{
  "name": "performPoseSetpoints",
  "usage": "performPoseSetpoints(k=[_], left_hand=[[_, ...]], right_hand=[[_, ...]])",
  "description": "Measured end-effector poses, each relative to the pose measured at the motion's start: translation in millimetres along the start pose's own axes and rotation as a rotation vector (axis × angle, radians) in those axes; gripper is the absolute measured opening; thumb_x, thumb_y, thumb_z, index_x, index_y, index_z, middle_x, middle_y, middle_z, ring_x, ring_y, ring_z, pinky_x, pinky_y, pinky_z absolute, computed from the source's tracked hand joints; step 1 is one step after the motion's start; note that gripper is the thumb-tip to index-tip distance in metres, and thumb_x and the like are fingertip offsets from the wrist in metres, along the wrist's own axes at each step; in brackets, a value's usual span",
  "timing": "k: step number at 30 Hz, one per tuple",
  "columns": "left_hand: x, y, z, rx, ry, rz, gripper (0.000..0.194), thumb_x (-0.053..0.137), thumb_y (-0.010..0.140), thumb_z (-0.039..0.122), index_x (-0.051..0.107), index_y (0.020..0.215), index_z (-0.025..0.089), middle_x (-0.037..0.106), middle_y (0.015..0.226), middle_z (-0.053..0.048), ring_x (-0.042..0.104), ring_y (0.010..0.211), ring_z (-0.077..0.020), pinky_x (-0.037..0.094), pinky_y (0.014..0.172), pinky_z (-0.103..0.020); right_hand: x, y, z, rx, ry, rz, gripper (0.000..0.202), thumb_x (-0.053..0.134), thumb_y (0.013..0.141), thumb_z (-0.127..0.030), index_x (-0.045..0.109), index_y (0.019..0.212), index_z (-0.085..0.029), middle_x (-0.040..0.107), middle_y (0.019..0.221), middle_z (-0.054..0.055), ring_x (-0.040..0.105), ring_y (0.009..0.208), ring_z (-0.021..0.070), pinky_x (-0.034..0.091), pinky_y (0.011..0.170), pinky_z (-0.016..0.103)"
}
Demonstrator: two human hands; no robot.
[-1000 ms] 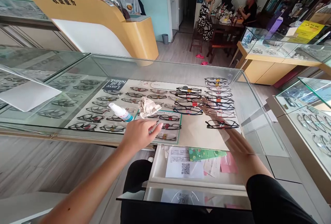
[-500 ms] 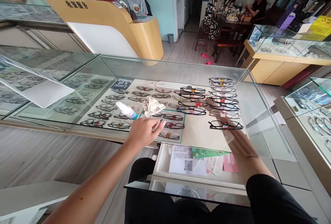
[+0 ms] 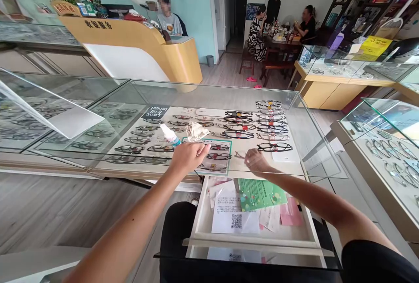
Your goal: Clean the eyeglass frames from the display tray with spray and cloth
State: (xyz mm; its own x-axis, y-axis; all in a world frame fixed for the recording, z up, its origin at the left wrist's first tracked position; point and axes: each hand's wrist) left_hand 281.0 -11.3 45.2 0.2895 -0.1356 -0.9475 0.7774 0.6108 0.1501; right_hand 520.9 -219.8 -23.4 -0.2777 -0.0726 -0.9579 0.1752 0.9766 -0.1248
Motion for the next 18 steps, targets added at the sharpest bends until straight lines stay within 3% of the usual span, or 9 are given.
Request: performPoseSetpoints(k=[2, 5, 7, 10, 13, 15, 18], left_hand=[[0.6, 0, -1, 0.01, 0.011, 0.002, 0.061, 0.033, 0.107, 0.068, 0.038, 0.064, 0.025, 0.054, 0.061, -0.007, 0.047, 0.063, -0.0227, 0.019, 0.067, -0.038], [1.4, 0, -2, 0.025, 0.005, 0.01, 0.06, 0.033, 0.106, 0.068, 0.039, 0.065, 0.025, 0.056, 0.062, -0.007, 0.047, 0.064, -0.0224, 0.019, 0.067, -0.038], [1.7, 0, -2, 0.026, -0.008, 0.014, 0.06, 0.034, 0.106, 0.068, 0.038, 0.065, 0.025, 0.056, 0.062, -0.006, 0.047, 0.064, -0.0222, 0.018, 0.067, -0.038], [1.9, 0, -2, 0.029, -0.023, 0.013, 0.06, 0.035, 0.105, 0.069, 0.036, 0.065, 0.025, 0.055, 0.061, -0.006, 0.047, 0.063, -0.0219, 0.018, 0.067, -0.038], [1.9, 1, -2, 0.038, -0.019, 0.012, 0.06, 0.035, 0.106, 0.069, 0.036, 0.065, 0.025, 0.054, 0.061, -0.006, 0.047, 0.064, -0.0221, 0.019, 0.067, -0.038], [1.7, 1, -2, 0.042, -0.017, 0.01, 0.061, 0.035, 0.107, 0.068, 0.036, 0.064, 0.024, 0.054, 0.06, -0.006, 0.046, 0.063, -0.022, 0.02, 0.066, -0.038], [0.8, 0, -1, 0.044, -0.034, 0.015, 0.062, 0.034, 0.108, 0.069, 0.035, 0.064, 0.024, 0.054, 0.061, -0.006, 0.046, 0.063, -0.0213, 0.021, 0.066, -0.037]], right_hand=[[5, -29, -21, -0.005, 0.031, -0.089, 0.014, 0.07, 0.111, -0.018, 0.083, 0.111, -0.013, 0.081, 0.126, 0.018, 0.076, 0.125, 0.0309, 0.06, 0.116, 0.052], [-6, -88, -51, -0.133, 0.118, -0.245, 0.011, 0.078, 0.101, -0.014, 0.085, 0.098, -0.021, 0.083, 0.111, 0.009, 0.078, 0.113, 0.025, 0.06, 0.105, 0.039], [-29, -127, -71, -0.307, 0.149, -0.288, 0.01, 0.076, 0.101, -0.017, 0.082, 0.095, -0.023, 0.081, 0.11, 0.011, 0.075, 0.111, 0.0293, 0.06, 0.103, 0.046], [-82, -160, -89, -0.446, 0.097, -0.142, 0.015, 0.07, 0.107, -0.025, 0.079, 0.095, -0.026, 0.078, 0.105, 0.013, 0.07, 0.104, 0.0329, 0.059, 0.099, 0.052], [-143, -137, -81, -0.431, 0.042, 0.1, 0.021, 0.064, 0.11, -0.025, 0.081, 0.098, -0.031, 0.078, 0.115, 0.013, 0.068, 0.117, 0.0354, 0.051, 0.115, 0.06], [-179, -92, -58, -0.364, -0.012, 0.216, 0.024, 0.061, 0.112, -0.027, 0.082, 0.101, -0.03, 0.077, 0.118, 0.012, 0.067, 0.12, 0.0359, 0.046, 0.118, 0.062], [-213, -4, -16, -0.228, -0.093, 0.249, 0.026, 0.059, 0.112, -0.027, 0.084, 0.107, -0.022, 0.076, 0.119, 0.014, 0.065, 0.124, 0.0366, 0.043, 0.12, 0.059]])
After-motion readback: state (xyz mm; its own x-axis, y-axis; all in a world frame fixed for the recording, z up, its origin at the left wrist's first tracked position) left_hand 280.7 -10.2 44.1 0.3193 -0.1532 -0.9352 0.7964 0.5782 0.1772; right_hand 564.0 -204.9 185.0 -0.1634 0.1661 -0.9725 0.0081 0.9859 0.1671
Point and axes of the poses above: each hand's wrist, its own y-axis towards the middle knuckle, its own x-axis out of the palm, z = x × y
